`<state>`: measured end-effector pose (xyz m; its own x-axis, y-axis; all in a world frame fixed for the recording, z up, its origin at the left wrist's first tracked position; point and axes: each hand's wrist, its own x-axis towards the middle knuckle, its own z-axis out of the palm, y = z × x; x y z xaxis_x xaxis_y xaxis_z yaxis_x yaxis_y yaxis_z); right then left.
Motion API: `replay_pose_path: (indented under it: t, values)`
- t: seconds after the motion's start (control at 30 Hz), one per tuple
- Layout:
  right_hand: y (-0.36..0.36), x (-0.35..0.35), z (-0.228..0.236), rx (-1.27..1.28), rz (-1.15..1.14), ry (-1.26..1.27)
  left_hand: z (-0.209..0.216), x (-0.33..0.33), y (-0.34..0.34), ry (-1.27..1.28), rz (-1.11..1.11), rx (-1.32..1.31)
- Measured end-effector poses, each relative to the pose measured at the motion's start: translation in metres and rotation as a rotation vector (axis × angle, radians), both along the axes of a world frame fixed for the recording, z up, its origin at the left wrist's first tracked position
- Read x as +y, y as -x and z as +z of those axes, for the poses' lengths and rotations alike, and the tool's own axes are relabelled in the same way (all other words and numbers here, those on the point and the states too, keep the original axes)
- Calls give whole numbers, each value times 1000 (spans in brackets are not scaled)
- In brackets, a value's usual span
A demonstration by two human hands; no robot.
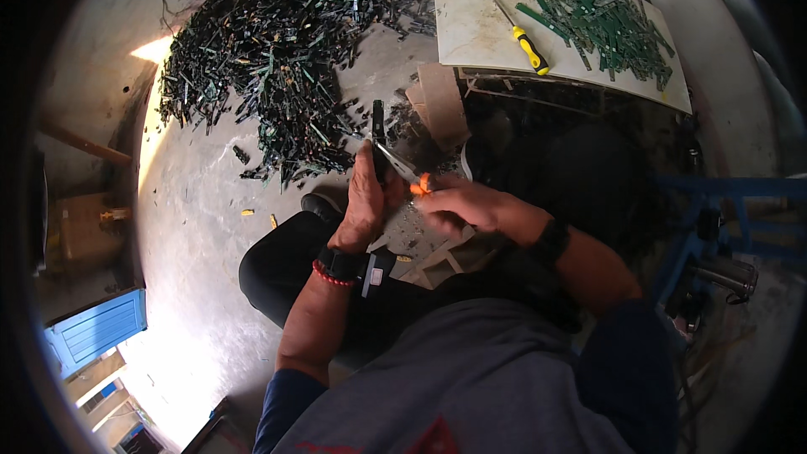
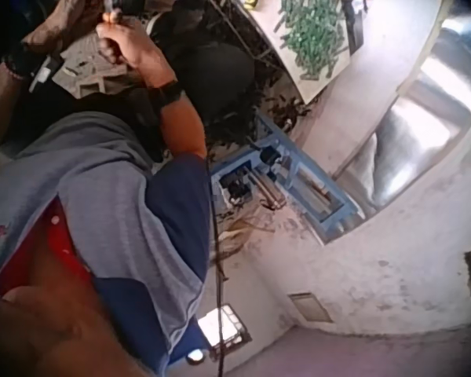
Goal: The person sits on the floor and uses pliers and a screwdriver to remove components from green circuit boards. They repeatedly pick up boards, strip parts, and place the processed boards on a nearby table.
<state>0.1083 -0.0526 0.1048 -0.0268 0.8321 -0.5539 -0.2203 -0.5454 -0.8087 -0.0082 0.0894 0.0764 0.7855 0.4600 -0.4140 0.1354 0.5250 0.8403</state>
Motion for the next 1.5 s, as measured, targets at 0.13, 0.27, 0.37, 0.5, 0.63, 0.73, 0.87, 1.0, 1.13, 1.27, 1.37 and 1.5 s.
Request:
replay_pose_path:
  t: [0.13, 0.27, 0.37, 0.5, 0.63, 0.73, 0.87, 1.0, 1.13, 1.27, 1.37, 1.5]
  values:
    - [-4, 0, -20, -1433, -173, -184, -4, 4, 0, -88, 34, 94]
    - [-4, -9, -31, -1215, -97, -15, 12, 6, -1, -119, 7, 92]
    - [-10, -13, -18, -260, -62, 43, 9, 14, -3, 46, 21, 30]
    - [-3, -12, -9, 41, -160, -1, -2, 21, -1, 332, 48, -59]
    - [1, -4, -7, -142, -51, -28, -11, 30, -1, 616, -60, -136]
    - [-5, 1, -1, -317, 162, 36, -9, 32, 0, 678, -104, -225]
    - [-4, -1, -10, -403, 145, 14, -4, 29, -1, 731, -126, -268]
    - [-2, 3, -18, -597, -113, -155, -2, 28, -2, 755, -166, -290]
    - [-14, 17, -3, -542, -429, -171, 3, 24, -3, 732, -217, -256]
    - [-42, 36, 34, -515, -447, -195, 0, 20, -1, 745, -290, -237]
    - [-66, 52, 52, -647, -287, -260, -1, 15, 1, 802, -340, -214]
    - [-74, 64, 50, -723, -36, -435, 1, 11, -2, 796, -397, -201]
